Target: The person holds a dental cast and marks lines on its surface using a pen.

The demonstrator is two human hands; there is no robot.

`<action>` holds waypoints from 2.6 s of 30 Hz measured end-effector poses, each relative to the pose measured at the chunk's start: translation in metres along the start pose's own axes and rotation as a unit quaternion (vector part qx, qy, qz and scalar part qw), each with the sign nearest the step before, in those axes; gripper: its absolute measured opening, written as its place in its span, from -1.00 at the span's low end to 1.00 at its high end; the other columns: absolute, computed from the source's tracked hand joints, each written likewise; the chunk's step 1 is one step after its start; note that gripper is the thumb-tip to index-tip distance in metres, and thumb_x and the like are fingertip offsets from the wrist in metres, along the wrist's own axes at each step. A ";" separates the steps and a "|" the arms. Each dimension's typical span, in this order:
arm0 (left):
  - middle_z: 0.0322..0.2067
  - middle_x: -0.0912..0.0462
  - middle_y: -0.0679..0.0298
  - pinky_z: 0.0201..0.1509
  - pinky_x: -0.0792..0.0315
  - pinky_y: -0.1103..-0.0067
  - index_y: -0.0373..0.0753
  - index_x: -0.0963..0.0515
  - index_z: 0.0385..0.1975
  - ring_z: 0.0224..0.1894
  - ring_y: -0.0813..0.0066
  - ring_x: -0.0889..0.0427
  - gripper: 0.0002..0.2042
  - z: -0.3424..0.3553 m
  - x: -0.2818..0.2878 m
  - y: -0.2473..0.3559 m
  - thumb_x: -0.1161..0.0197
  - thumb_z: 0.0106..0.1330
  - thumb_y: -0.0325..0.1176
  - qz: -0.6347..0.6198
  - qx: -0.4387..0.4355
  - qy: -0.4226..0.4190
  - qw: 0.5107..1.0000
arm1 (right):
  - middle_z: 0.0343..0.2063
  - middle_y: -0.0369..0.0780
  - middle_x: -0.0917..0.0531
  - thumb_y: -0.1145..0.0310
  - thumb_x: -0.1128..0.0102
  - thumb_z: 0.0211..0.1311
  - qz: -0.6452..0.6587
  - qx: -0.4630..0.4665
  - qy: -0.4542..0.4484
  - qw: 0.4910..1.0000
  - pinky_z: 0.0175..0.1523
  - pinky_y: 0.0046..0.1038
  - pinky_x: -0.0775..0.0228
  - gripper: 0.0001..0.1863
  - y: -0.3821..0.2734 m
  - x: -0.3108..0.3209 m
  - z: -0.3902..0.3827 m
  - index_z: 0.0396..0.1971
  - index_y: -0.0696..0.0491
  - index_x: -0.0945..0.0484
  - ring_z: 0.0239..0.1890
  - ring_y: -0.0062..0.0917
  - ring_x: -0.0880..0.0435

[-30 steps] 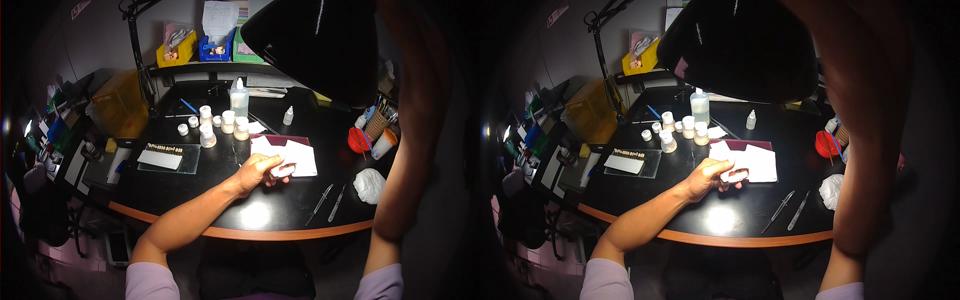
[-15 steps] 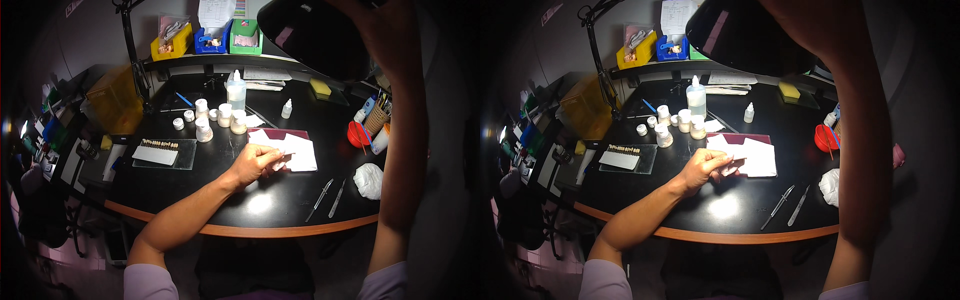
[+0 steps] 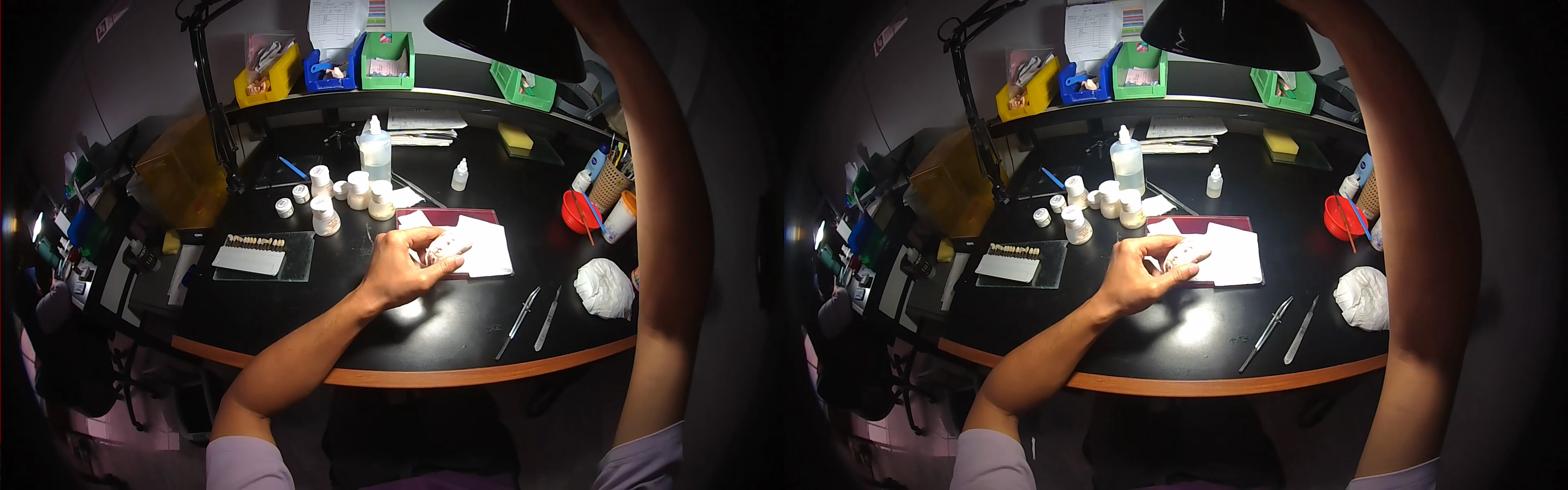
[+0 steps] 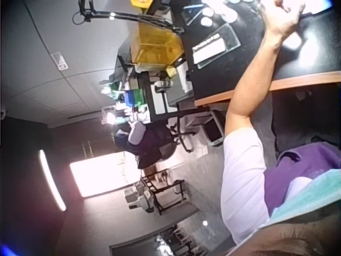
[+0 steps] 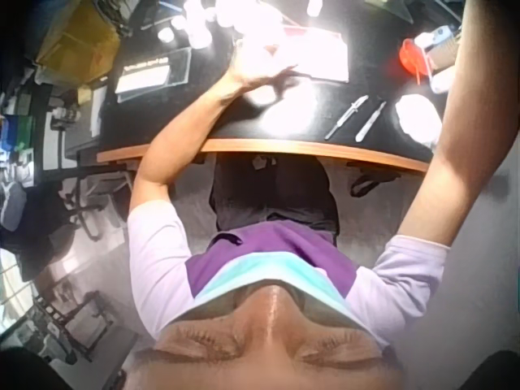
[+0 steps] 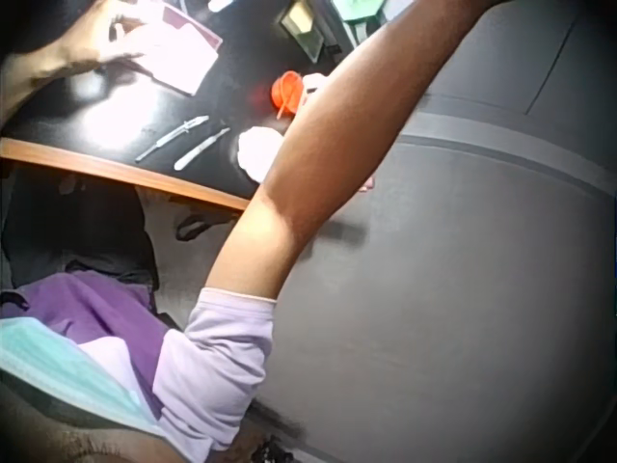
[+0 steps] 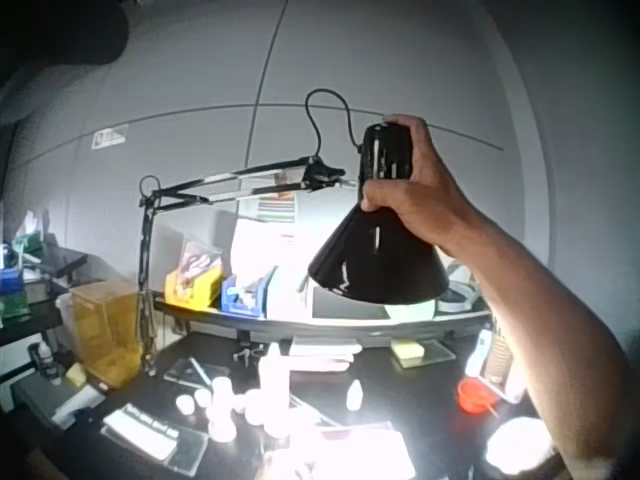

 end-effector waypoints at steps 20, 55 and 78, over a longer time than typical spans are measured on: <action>-0.18 -0.80 0.08 -0.32 -0.61 0.56 -0.36 -0.73 -0.03 -0.31 0.42 -0.71 -0.47 -0.002 0.014 0.007 -0.63 -0.04 -0.27 0.172 -0.180 0.065 0.966 | -0.08 -0.15 -0.60 0.60 -0.15 0.30 -0.007 0.070 0.188 0.980 -0.02 -0.49 -0.48 -0.52 0.040 0.027 -0.181 0.23 0.14 -0.38 -0.13 -0.50 -0.64; -0.17 -0.71 0.25 -0.35 -0.41 0.66 -0.25 -0.53 0.12 -0.25 0.54 -0.69 -0.49 -0.012 -0.021 -0.015 0.08 0.58 0.08 -0.468 0.321 -0.078 0.820 | -0.19 -0.12 -0.57 0.63 -0.24 0.24 0.194 -0.219 -0.098 0.951 -0.44 -0.61 -0.48 -0.73 0.056 -0.073 -0.337 -0.06 0.21 -0.52 -0.31 -0.58 -0.63; -0.15 -0.74 0.19 -0.31 -0.44 0.59 -0.26 -0.56 0.12 -0.25 0.49 -0.72 -0.49 -0.014 -0.017 -0.021 0.01 0.56 0.09 -0.432 0.293 -0.083 0.849 | -0.19 -0.15 -0.53 0.65 -0.22 0.20 0.215 -0.217 -0.089 0.948 -0.44 -0.62 -0.45 -0.71 0.055 -0.073 -0.338 -0.07 0.17 -0.49 -0.29 -0.59 -0.59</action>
Point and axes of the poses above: each hand's wrist, its own z-axis towards the middle knuckle, its own x-axis out of the back of the hand, y = z × x, the point moved 5 cm from there along z, towards the middle knuckle
